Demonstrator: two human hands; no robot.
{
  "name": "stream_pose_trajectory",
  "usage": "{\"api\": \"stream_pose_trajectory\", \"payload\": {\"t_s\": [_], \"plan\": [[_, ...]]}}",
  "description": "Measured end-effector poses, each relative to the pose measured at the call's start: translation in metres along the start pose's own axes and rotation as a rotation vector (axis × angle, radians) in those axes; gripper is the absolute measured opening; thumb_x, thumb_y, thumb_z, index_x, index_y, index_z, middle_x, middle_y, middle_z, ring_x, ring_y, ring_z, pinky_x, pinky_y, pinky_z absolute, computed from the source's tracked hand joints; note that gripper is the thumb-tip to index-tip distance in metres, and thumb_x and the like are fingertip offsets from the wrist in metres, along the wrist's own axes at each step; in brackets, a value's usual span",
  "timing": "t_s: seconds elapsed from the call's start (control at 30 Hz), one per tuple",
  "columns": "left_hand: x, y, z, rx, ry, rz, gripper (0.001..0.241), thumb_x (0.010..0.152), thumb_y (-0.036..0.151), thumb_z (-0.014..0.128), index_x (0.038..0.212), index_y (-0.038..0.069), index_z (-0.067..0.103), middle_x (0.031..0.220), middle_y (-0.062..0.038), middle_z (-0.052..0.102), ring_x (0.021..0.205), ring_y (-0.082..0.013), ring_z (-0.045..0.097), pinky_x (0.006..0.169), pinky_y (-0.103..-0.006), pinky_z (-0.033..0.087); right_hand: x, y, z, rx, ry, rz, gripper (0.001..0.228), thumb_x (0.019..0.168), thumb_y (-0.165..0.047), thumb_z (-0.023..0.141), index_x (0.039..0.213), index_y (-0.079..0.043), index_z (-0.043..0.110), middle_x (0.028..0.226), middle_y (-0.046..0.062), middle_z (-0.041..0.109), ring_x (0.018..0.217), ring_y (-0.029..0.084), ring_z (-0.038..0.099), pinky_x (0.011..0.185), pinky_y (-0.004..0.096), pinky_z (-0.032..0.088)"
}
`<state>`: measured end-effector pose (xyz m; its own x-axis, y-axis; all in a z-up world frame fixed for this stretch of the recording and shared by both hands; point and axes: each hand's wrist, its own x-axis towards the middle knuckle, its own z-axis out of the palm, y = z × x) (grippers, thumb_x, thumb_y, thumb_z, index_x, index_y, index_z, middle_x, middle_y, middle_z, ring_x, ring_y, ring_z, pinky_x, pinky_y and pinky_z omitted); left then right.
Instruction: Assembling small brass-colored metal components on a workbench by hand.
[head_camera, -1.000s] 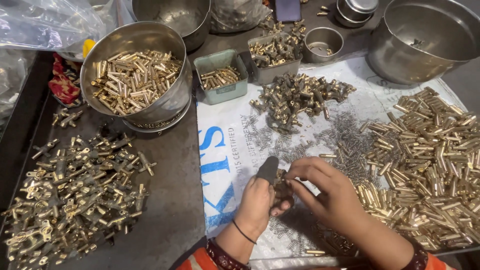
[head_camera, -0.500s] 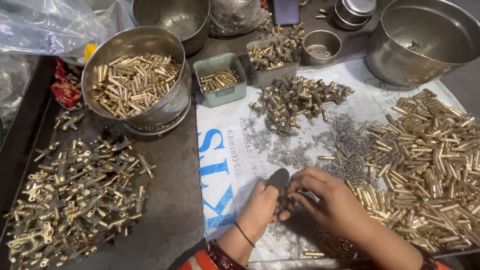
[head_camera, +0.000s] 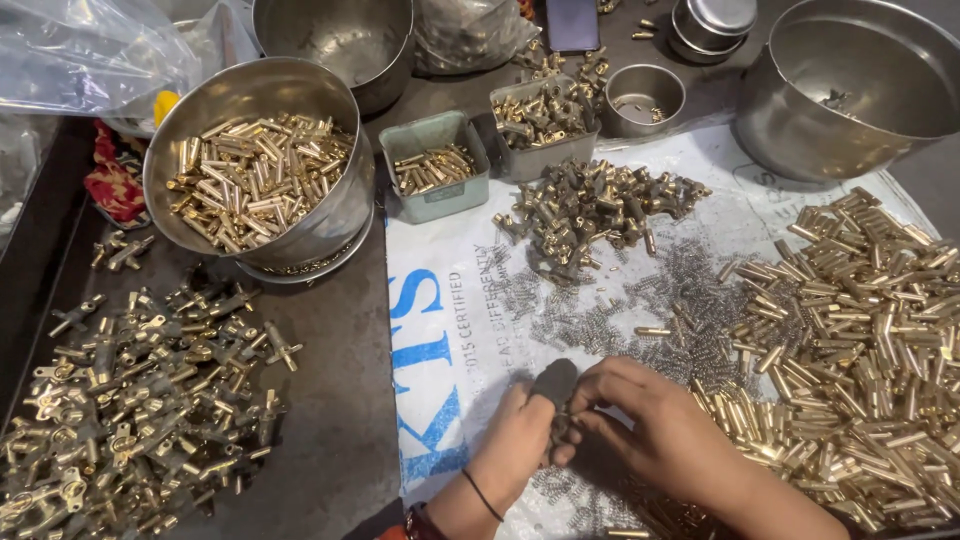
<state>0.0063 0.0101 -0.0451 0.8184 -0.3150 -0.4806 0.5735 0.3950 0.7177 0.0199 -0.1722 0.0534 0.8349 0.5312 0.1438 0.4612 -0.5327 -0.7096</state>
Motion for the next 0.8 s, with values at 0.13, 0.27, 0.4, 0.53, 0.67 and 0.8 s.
{"api": "stream_pose_trajectory", "payload": {"t_s": [0.13,0.27,0.4,0.53,0.67,0.8], "plan": [[-0.015,0.018,0.014,0.153,0.013,0.017,0.031,0.102,0.019,0.043,0.099,-0.005,0.064,0.067,-0.008,0.065,0.046,-0.0126,0.055,0.038,-0.0254,0.036,0.001,0.001,-0.01,0.026,-0.067,0.012,0.018,0.079,-0.007,0.076,0.097,-0.005,0.069,0.102,0.008,0.071,0.095,0.024,0.072,0.082,0.036,0.059],[-0.015,0.015,0.015,0.022,-0.021,0.009,0.03,0.104,0.02,0.043,0.1,-0.002,0.062,0.068,-0.008,0.064,0.045,-0.0118,0.052,0.039,-0.0261,0.036,0.001,0.009,-0.011,0.086,-0.121,0.009,0.016,0.083,-0.008,0.074,0.099,-0.005,0.069,0.104,0.008,0.071,0.097,0.023,0.072,0.085,0.036,0.059],[-0.005,0.001,0.006,-0.057,-0.065,0.022,0.027,0.101,0.011,0.04,0.107,-0.004,0.061,0.074,-0.011,0.066,0.053,-0.0141,0.057,0.044,-0.028,0.041,0.0,0.018,-0.005,0.134,-0.115,-0.023,0.014,0.085,-0.008,0.074,0.099,-0.007,0.07,0.099,0.005,0.073,0.096,0.022,0.068,0.084,0.034,0.06],[-0.015,0.015,0.015,-0.078,-0.006,-0.063,0.021,0.103,0.015,0.041,0.108,0.001,0.056,0.074,-0.011,0.065,0.054,-0.0136,0.055,0.045,-0.027,0.04,-0.002,0.016,-0.007,0.154,-0.103,-0.004,0.016,0.084,-0.007,0.074,0.1,-0.006,0.071,0.1,0.004,0.073,0.095,0.021,0.07,0.082,0.033,0.061],[-0.008,0.005,0.007,0.021,-0.11,0.011,0.027,0.103,0.011,0.041,0.112,-0.006,0.06,0.076,-0.011,0.065,0.054,-0.0127,0.057,0.042,-0.0249,0.039,-0.004,0.017,-0.007,0.104,-0.046,-0.027,0.02,0.079,-0.007,0.078,0.098,-0.005,0.073,0.1,0.005,0.074,0.094,0.02,0.075,0.082,0.034,0.062],[-0.002,-0.004,0.003,0.053,-0.155,0.012,0.03,0.1,0.008,0.037,0.116,-0.005,0.059,0.082,-0.012,0.069,0.058,-0.0161,0.064,0.042,-0.0253,0.044,-0.007,0.019,-0.009,0.047,0.003,-0.007,0.02,0.075,-0.007,0.08,0.094,-0.005,0.074,0.099,0.005,0.075,0.093,0.021,0.075,0.081,0.034,0.063]]}}
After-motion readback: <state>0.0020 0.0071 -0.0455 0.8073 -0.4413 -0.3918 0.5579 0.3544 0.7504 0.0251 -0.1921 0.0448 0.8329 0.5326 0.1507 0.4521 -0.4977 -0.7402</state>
